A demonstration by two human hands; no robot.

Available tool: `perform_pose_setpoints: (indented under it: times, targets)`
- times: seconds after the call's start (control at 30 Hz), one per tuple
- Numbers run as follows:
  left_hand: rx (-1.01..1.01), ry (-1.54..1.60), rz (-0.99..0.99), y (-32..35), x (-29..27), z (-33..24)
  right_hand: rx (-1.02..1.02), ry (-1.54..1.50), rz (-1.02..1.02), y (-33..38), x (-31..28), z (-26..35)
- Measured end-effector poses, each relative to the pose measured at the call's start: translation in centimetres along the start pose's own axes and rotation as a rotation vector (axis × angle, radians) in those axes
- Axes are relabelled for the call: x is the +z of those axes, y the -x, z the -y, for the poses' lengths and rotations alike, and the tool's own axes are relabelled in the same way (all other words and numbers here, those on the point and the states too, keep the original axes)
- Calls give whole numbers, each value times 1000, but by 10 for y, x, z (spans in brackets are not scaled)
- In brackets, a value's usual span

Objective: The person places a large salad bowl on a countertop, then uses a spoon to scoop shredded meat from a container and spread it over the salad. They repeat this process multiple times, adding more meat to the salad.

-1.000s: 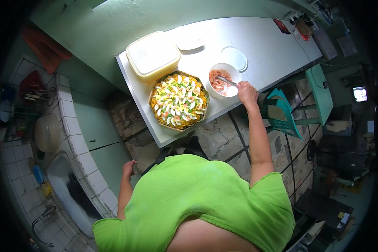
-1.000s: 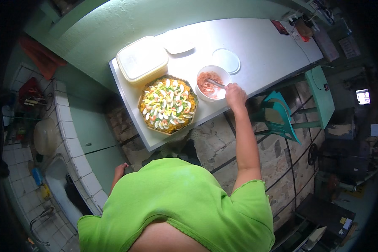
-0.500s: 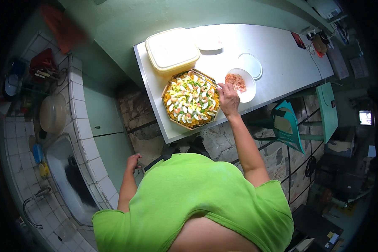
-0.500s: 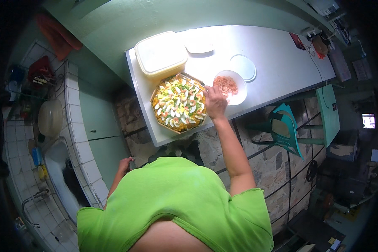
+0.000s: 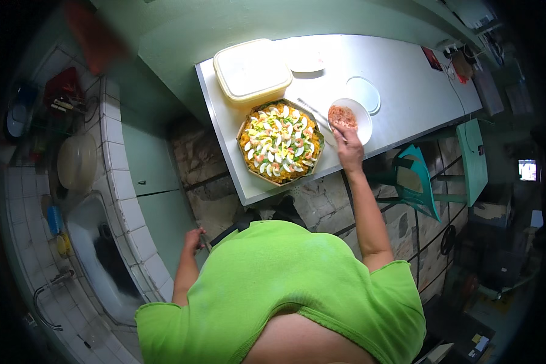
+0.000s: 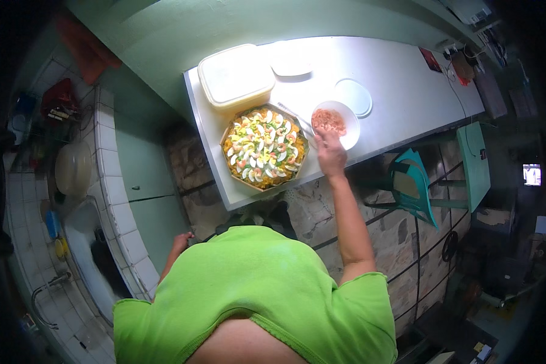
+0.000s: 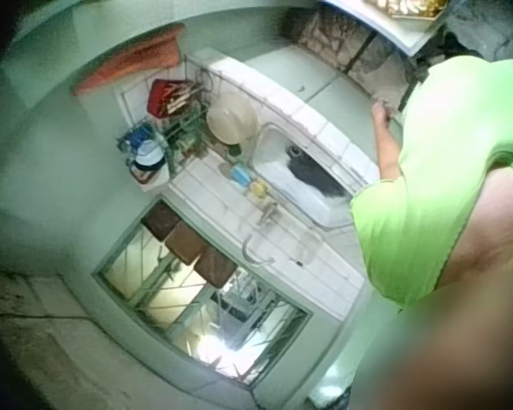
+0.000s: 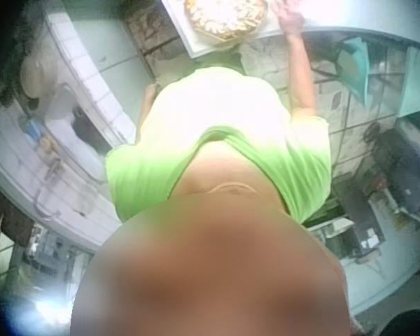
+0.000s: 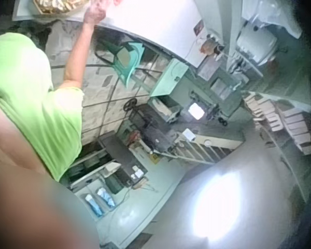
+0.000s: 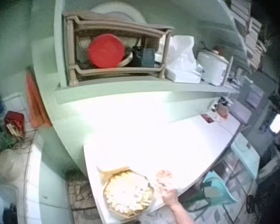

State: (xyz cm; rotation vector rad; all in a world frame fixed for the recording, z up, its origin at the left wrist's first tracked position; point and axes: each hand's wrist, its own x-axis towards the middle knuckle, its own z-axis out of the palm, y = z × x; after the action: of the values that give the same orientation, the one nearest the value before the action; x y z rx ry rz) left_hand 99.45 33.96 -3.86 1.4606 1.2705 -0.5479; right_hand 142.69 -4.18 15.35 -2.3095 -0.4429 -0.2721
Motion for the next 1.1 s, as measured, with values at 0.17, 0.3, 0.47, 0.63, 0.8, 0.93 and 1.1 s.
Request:
perform_pose_setpoints:
  times: [0.17,0.3,0.47,0.63,0.8,0.93,1.1]
  targets:
    - [-1,142,-32,0,-1,-21,284,-543,-234,-44,-73,-43]
    - [-73,203,-99,15,3,-36,381,-13,-76,-99,-105,-116]
    - [-71,270,-131,48,37,-17,583,435,246,-137,-55,-227]
    - [-22,143,-165,82,87,44,117,483,166,-118,-7,-291]
    - [-351,268,-239,106,128,86,-89,558,177,-131,-16,-287]
    - [-284,351,-169,109,137,86,49,-261,2,-179,-77,-256]
    - [-178,284,-208,87,148,40,381,-607,-110,-188,-152,-214]
